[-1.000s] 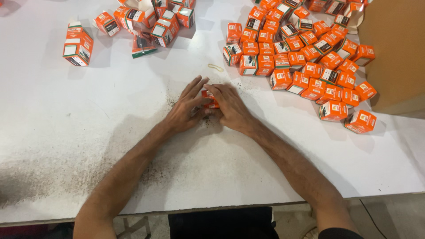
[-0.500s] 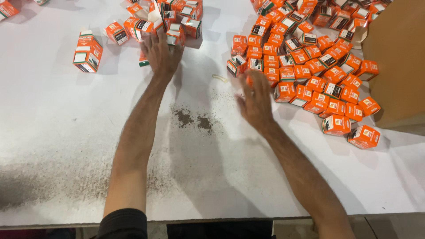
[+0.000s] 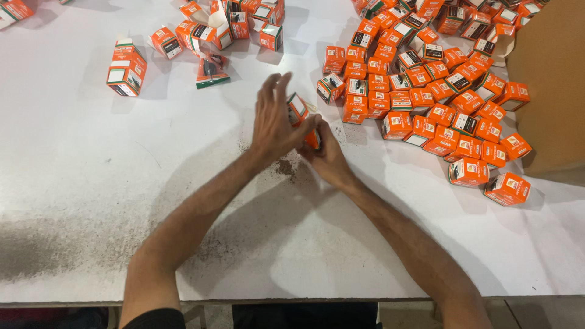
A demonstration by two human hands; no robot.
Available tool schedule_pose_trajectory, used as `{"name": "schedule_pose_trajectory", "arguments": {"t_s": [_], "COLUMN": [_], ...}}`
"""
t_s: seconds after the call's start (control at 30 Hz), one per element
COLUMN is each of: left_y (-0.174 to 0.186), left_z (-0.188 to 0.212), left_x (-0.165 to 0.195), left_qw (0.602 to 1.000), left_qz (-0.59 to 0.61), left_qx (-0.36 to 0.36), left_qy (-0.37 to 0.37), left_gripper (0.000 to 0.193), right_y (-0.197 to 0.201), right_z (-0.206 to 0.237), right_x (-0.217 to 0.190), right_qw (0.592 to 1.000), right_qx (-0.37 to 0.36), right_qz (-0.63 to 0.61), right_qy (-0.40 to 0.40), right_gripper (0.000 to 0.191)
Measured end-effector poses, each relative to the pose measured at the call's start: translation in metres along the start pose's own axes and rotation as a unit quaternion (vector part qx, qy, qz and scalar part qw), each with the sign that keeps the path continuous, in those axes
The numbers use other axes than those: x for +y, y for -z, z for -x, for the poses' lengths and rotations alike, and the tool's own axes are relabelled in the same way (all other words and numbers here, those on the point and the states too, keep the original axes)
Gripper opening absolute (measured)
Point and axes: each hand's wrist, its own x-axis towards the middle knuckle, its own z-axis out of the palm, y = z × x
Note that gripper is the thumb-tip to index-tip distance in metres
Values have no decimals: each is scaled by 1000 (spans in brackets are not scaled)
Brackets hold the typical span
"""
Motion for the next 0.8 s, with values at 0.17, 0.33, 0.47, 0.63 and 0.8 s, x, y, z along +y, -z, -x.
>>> {"name": "schedule_pose_trajectory", "arguments": {"t_s": [0.17, 0.33, 0.47, 0.63, 0.8], "left_y": [-10, 2, 29, 44, 49], "left_z": [-64, -106, -88, -53, -36], "left_x": [-55, -93, -118, -132, -130], "left_qw": [955, 978, 914, 921, 925], "left_qz": [82, -122, -332, -286, -301], "left_qx": [-175, -27, -74, -101, -101], "left_qy": [225, 170, 220, 245, 209], "left_gripper": [42, 90, 89, 56, 49], "right_y": [-9, -9, -8, -12, -11], "right_z": [5, 5, 6, 9, 8], "right_x": [-18, -25, -29, -35, -35], "right_qw": [994, 998, 982, 933, 950], "right_qx": [25, 38, 11, -43, -11], "right_qz": [76, 45, 184, 356, 310], "right_qy": [-71, 5, 40, -9, 42], "right_gripper": [61, 68, 76, 76, 64]}}
